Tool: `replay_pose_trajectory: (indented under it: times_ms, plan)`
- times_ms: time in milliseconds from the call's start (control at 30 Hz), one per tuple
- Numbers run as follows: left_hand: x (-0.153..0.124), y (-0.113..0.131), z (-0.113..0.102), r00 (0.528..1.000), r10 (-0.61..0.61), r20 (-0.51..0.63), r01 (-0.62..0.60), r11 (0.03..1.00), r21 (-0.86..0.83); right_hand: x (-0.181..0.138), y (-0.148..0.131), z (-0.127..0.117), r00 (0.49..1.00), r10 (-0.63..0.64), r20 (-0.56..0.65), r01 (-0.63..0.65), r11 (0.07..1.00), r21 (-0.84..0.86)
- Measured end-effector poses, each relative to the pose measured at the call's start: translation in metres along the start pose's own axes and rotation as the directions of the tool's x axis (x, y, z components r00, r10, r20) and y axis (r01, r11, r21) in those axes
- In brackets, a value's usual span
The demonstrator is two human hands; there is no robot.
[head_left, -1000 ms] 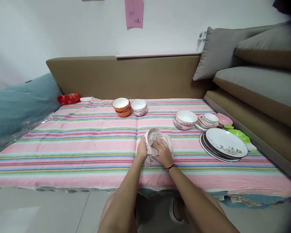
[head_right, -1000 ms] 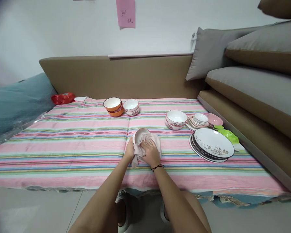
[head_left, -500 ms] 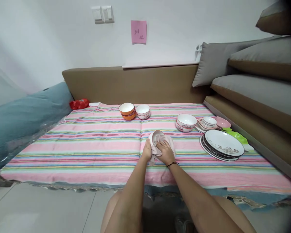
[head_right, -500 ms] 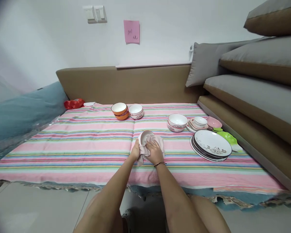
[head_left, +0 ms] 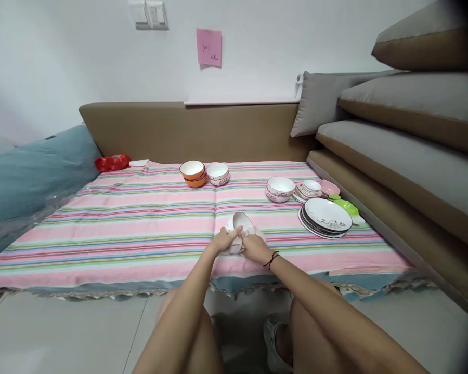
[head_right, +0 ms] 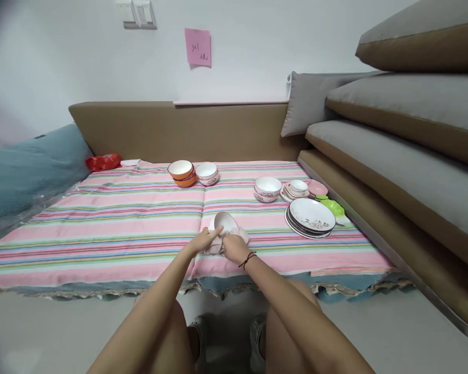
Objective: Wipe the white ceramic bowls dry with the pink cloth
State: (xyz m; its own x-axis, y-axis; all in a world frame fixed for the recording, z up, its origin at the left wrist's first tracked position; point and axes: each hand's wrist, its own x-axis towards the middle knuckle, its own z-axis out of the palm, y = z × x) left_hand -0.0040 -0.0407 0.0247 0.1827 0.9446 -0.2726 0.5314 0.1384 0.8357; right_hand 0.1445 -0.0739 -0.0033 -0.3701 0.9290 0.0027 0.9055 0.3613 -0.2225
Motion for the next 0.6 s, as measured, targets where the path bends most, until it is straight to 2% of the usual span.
replay_pose_trajectory:
  times_ms: [133, 267, 433, 600]
  plan:
    - [-0.019, 0.004, -0.009, 0.995, -0.080, 0.060, 0.073, 0.991, 0.109, -0.024, 0.002, 0.001, 0.986, -0.127, 0.108, 0.119, 0.990, 0.073]
    - [-0.021, 0.010, -0.017, 0.994, -0.084, 0.069, 0.073, 0.986, 0.152, -0.022, 0.015, 0.000, 0.973, -0.213, 0.084, 0.204, 0.974, 0.100]
    - [-0.015, 0.012, -0.020, 0.998, -0.026, 0.054, 0.017, 0.987, 0.159, -0.010, 0.016, -0.002, 0.975, -0.223, 0.000, 0.222, 0.972, 0.075]
    - [-0.007, 0.007, -0.020, 0.996, 0.023, 0.084, -0.033, 0.991, 0.129, -0.012, 0.002, -0.011, 0.980, -0.189, 0.056, 0.186, 0.981, 0.059]
